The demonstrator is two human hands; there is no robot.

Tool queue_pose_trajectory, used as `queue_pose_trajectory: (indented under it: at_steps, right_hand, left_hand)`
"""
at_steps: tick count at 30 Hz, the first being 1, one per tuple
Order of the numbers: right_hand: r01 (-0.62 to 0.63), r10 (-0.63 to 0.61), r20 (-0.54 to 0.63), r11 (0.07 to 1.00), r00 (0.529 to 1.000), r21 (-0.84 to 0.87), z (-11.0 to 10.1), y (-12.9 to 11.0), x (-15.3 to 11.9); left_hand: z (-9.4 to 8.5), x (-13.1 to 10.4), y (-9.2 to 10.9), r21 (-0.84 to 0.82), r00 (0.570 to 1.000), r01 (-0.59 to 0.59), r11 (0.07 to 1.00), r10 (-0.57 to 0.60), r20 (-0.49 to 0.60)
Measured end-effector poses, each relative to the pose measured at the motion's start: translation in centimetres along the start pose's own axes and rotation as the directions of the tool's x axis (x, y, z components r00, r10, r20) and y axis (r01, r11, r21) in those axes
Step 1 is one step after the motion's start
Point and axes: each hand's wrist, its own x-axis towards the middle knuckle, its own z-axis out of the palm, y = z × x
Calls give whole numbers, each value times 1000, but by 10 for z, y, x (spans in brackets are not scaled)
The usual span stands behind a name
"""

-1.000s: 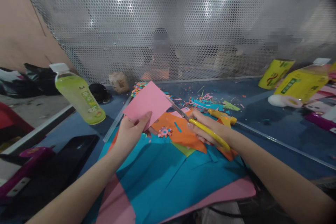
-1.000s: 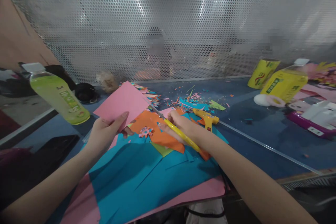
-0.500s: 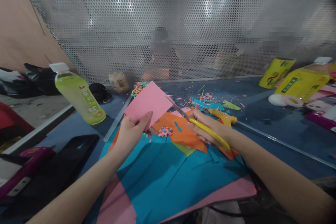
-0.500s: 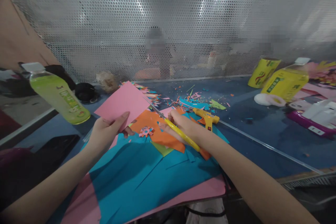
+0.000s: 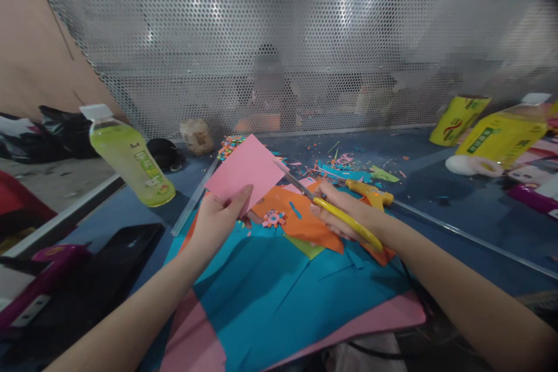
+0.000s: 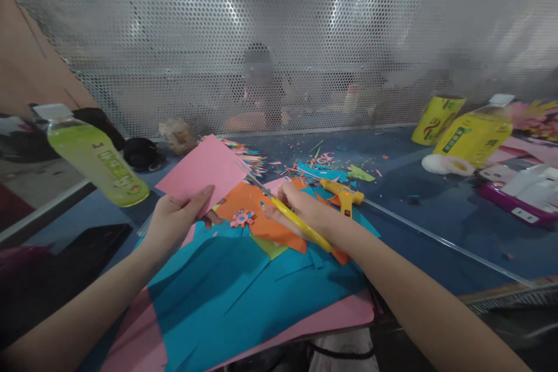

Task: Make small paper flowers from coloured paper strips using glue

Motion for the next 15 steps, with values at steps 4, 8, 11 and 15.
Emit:
queue_pose_trajectory:
  at_steps: [4, 8, 11, 15]
  right_hand:
    - [7, -8, -22, 1000, 1000, -21, 0, -1, 0]
    - [17, -17, 4, 998, 1000, -56, -2, 0, 2]
    - [17, -15, 29, 996, 999, -83, -4, -1, 3]
    - [-9, 11, 25, 996, 1000, -84, -5, -3, 2]
  left_hand:
    - [0, -1, 1, -2, 1000, 7, 1000, -7, 2]
    - [1, -2, 3, -3, 1000, 11, 1000, -11, 6]
    - [1, -2, 4, 0, 1000, 11, 1000, -11, 4]
    - [1, -1, 3, -22, 1000, 9, 1000, -9, 5]
